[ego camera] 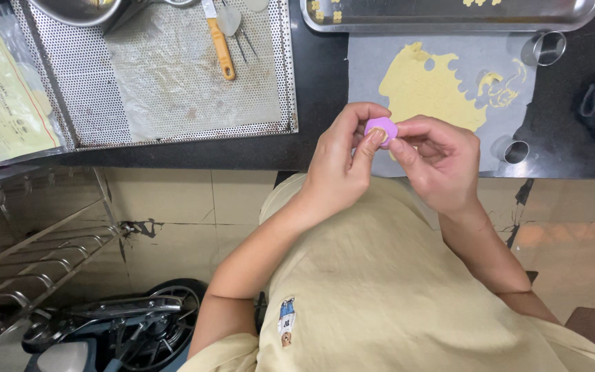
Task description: The person pinches small cut pieces of dough into flower shapes by hand and places the finished pieces onto a metal baking tray, repeating the shaping across a flattened dough sheet on the counter.
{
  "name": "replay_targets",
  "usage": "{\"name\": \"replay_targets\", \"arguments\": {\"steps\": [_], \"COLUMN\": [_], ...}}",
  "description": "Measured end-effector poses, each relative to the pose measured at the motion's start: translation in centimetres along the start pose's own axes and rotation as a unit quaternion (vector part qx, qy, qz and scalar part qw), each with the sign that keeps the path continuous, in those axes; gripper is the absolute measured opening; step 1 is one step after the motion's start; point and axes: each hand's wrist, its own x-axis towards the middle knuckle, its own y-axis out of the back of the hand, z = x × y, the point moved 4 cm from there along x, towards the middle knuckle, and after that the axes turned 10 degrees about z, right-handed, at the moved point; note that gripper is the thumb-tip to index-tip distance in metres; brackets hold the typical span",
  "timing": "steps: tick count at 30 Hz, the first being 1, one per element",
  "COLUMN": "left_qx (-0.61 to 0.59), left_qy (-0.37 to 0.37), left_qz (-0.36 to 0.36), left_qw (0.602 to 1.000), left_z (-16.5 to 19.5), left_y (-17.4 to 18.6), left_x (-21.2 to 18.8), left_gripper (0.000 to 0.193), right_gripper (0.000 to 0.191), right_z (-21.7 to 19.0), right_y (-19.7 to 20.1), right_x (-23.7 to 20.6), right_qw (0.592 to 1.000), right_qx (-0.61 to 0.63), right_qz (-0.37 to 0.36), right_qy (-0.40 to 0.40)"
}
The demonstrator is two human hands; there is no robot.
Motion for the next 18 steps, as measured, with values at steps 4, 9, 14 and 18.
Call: {"name": "replay_targets", "arguments": {"steps": [4, 9, 14, 18], "left_qx": [-0.166, -0.206, -0.004, 0.135], "left_qy": [0.091, 0.102, -0.013, -0.107], "left_qz": [-0.047, -0.058, -0.015, 0.002], "left_qw": [0.981, 0.972, 1.0, 0.985], "left_z": [-0.9, -0.8, 1.2, 2.3], "left_y": [0.2, 0.4, 0.6, 0.3], "left_x": [0.4, 0.6, 0.0, -0.4], "left_gripper": [0.024, 0.031, 0.024, 0.022], "right_gripper": [0.01, 0.008, 0.008, 0.008], "right_z": [0.5, 0.6, 0.0, -0.7], "right_y": [0.6, 0.8, 0.2, -0.3], "right_x": [-0.1, -0.2, -0.6, -0.6], "right_qw": [0.999, 0.999, 0.998, 0.999], "right_qx": [0.012, 0.018, -0.013, -0.023], "right_qz": [0.034, 0.038, 0.051, 0.044], "right_qy": [-0.038, -0.034, -0.027, 0.009]}}
